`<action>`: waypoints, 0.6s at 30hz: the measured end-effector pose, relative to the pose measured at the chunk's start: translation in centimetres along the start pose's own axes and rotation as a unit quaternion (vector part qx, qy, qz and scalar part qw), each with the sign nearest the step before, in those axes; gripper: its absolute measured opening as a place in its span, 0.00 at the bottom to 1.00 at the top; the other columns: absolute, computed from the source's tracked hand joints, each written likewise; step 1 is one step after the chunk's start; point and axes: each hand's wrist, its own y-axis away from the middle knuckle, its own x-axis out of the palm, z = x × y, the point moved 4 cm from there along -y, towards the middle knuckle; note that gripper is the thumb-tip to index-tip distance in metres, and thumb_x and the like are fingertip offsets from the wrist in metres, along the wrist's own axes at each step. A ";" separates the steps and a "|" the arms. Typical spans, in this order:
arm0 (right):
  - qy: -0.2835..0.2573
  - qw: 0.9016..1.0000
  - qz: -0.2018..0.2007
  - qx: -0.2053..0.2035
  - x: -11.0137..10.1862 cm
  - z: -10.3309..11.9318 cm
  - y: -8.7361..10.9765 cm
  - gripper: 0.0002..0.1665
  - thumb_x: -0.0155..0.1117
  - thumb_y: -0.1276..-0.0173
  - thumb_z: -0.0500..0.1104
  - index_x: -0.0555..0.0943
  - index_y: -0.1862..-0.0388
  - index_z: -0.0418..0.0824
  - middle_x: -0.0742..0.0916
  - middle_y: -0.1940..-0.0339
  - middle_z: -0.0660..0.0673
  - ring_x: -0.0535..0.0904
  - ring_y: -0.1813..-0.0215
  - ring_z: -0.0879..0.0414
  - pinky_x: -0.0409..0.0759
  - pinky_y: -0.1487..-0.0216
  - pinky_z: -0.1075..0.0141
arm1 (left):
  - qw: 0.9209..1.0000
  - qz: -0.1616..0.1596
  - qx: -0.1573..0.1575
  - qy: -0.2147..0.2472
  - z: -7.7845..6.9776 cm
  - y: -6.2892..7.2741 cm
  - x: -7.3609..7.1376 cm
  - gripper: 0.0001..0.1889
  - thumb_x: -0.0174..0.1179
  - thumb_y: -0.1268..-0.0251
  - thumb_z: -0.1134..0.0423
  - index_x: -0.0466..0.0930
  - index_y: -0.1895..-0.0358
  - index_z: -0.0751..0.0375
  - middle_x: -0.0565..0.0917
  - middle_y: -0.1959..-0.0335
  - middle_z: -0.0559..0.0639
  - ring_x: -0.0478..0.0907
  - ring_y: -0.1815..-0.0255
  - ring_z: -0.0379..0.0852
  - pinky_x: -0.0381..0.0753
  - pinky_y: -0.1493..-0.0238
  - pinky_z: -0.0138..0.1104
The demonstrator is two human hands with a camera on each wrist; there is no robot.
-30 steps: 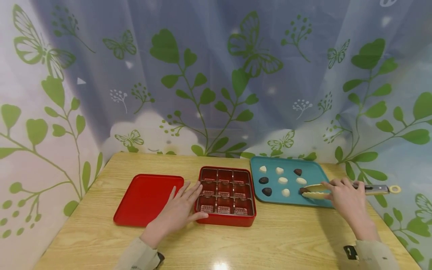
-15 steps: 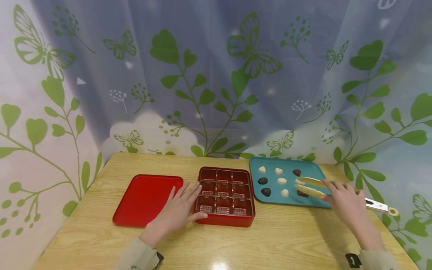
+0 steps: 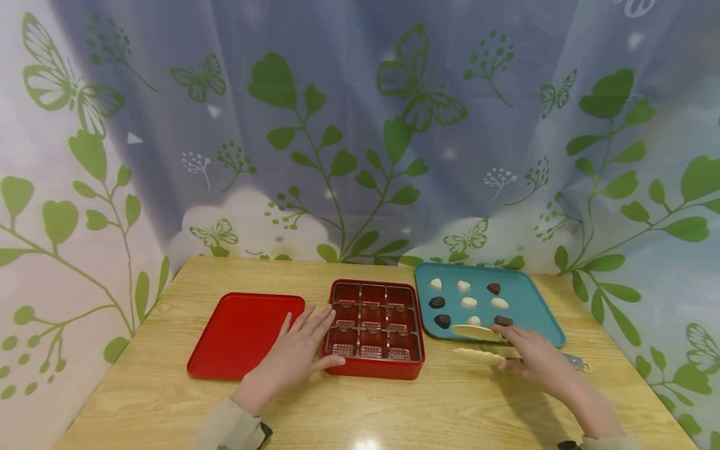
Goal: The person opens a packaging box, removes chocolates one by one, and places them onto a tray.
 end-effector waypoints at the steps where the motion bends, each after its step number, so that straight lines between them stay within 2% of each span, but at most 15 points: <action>1: -0.008 1.000 0.012 0.004 0.2 0.2 -0.1 0.43 0.80 0.47 0.43 0.75 0.32 0.33 0.84 0.42 0.32 0.83 0.49 0.34 0.81 0.50 0.39 | 1.000 0.000 -0.001 -0.001 0.0 0.0 0.0 0.47 0.59 0.34 0.34 0.59 0.21 0.62 0.58 0.19 0.56 0.48 0.18 0.64 0.47 0.25 0.67; 6: -0.039 0.997 0.070 0.008 1.1 1.0 -0.3 0.45 0.81 0.47 0.42 0.74 0.30 0.34 0.82 0.39 0.31 0.80 0.42 0.31 0.80 0.46 0.38 | 1.000 -0.001 0.000 -0.006 0.0 0.0 -0.1 0.47 0.58 0.34 0.34 0.59 0.21 0.61 0.58 0.19 0.55 0.48 0.18 0.63 0.47 0.25 0.67; 11: -0.056 0.992 0.115 0.017 2.2 1.3 0.0 0.53 0.82 0.50 0.49 0.70 0.27 0.32 0.79 0.35 0.27 0.78 0.39 0.29 0.79 0.45 0.38 | 1.000 0.001 0.002 -0.012 0.1 0.0 -0.1 0.47 0.58 0.34 0.33 0.58 0.21 0.61 0.58 0.19 0.56 0.48 0.18 0.63 0.47 0.25 0.67; 18: -0.057 0.991 0.120 0.017 2.4 1.5 0.3 0.62 0.83 0.53 0.53 0.64 0.23 0.32 0.76 0.32 0.27 0.79 0.40 0.30 0.78 0.44 0.38 | 1.000 -0.004 0.002 -0.006 0.1 0.0 -0.2 0.47 0.59 0.34 0.34 0.59 0.21 0.62 0.58 0.19 0.56 0.48 0.18 0.64 0.47 0.25 0.67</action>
